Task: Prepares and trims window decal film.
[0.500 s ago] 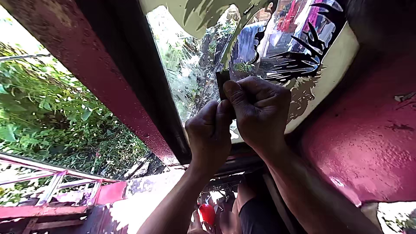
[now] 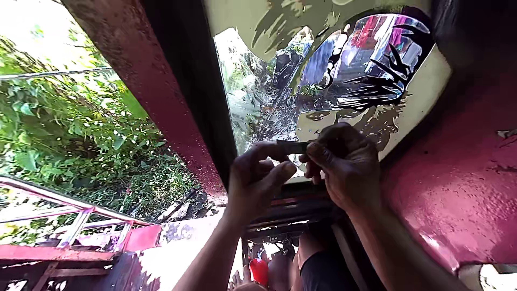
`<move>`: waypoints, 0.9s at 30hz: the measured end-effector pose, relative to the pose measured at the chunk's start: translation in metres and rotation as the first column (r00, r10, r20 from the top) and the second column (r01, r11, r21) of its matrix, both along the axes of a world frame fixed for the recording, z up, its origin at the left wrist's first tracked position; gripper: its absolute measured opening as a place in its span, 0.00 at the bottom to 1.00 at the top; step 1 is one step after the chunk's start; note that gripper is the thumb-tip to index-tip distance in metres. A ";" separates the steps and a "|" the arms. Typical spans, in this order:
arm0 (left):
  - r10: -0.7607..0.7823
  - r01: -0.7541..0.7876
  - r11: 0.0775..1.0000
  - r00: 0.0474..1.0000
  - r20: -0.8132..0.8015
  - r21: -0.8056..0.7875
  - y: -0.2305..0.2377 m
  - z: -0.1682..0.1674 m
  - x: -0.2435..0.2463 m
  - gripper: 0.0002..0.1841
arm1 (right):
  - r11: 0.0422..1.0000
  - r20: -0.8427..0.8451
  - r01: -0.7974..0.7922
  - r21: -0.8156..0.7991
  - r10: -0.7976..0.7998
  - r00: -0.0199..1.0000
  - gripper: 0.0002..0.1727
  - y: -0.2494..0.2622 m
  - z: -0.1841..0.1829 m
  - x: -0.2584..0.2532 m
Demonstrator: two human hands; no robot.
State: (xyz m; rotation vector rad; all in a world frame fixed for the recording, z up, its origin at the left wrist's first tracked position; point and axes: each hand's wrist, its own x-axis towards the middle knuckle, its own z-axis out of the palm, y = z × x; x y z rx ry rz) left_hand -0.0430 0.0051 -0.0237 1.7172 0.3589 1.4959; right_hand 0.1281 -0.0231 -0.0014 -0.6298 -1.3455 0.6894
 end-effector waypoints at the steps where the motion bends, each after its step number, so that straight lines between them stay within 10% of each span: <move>1: 0.041 -0.040 0.998 0.998 0.039 -0.041 -0.003 0.000 0.008 0.06 | 0.999 -0.046 -0.005 -0.032 0.004 0.999 0.07 -0.001 -0.005 -0.004; 10: 0.413 -0.415 0.909 0.909 -0.054 -0.036 -0.010 0.030 0.033 0.06 | 0.988 0.188 0.138 -0.072 -0.122 0.975 0.09 -0.001 -0.010 -0.012; 27: 0.366 -0.358 0.927 0.928 0.066 -0.116 -0.008 0.040 0.047 0.10 | 0.957 0.040 0.266 0.113 -0.272 0.962 0.03 0.014 0.025 -0.010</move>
